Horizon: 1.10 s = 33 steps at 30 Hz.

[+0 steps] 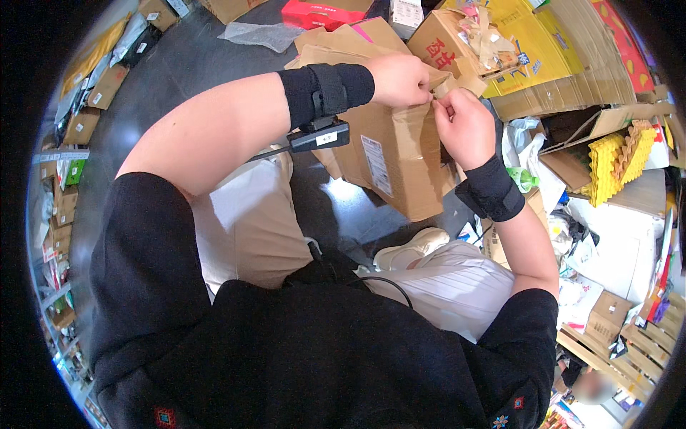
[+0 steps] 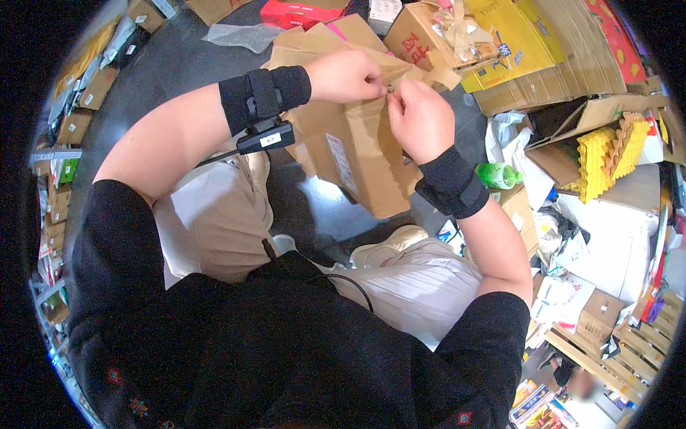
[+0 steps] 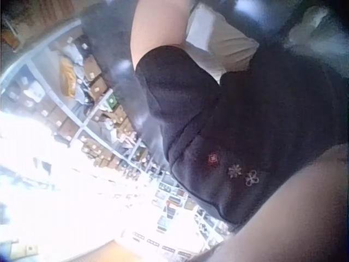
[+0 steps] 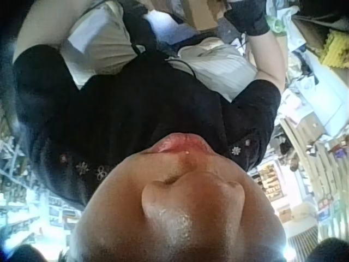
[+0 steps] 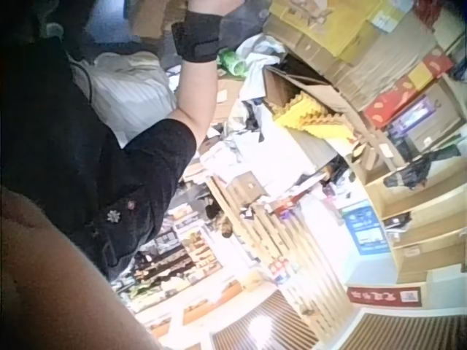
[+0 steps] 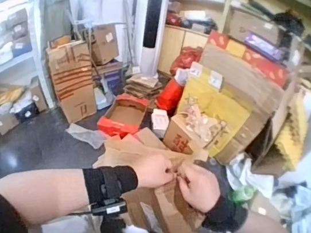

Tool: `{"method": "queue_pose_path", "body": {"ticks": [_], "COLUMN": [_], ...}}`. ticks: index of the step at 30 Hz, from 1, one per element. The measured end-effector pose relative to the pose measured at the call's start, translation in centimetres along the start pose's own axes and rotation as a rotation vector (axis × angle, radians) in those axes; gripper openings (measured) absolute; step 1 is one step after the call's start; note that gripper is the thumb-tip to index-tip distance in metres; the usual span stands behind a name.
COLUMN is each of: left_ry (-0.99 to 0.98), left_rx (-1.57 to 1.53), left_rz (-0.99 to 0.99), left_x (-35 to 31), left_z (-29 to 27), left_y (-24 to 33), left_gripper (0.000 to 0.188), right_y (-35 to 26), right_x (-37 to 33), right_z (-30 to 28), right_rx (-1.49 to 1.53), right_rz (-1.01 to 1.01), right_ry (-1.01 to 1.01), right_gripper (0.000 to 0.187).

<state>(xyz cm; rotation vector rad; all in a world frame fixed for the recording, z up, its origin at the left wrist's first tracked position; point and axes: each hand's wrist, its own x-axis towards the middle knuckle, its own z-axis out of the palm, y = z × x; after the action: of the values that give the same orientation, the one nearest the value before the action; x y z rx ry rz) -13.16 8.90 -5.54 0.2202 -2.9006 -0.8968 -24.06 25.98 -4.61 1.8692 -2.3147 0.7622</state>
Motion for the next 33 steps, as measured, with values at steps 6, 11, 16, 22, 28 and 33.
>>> {"method": "queue_pose_path", "body": {"ticks": [6,11,16,22,28,33], "left_ry": [-0.014,-0.149,-0.206,-0.169,-0.163,-0.181], "left_rx": [-0.061,-0.312,-0.298,-0.415,-0.420,-0.372], "left_rz": [0.028,-0.099,-0.038,-0.115,-0.146,-0.117], "left_x": [-0.2,-0.1,-0.3,0.1,0.2,0.0], "left_z": [0.0,-0.8,-1.0,-0.3,-0.5,-0.6], "left_y": [-0.3,-0.8,-1.0,-1.4,-1.5,-1.8], "left_gripper": [0.036,0.035,0.029,0.026,0.024,0.024], "right_y": [0.8,0.9,0.6,0.0,-0.1,0.1], "right_x": [0.1,-0.2,-0.2,-0.3,-0.1,-0.2], "right_z": [0.2,0.4,0.5,0.5,-0.1,-0.5], "right_rx": [-0.119,-0.155,-0.175,-0.192,-0.212,-0.231], "right_rz": [-0.255,-0.364,-0.435,-0.534,-0.619,-0.670], "right_ry": [0.036,0.060,0.060,0.050,0.020,-0.016], "right_gripper": [0.013,0.013,0.013,0.014,0.013,0.013]}}
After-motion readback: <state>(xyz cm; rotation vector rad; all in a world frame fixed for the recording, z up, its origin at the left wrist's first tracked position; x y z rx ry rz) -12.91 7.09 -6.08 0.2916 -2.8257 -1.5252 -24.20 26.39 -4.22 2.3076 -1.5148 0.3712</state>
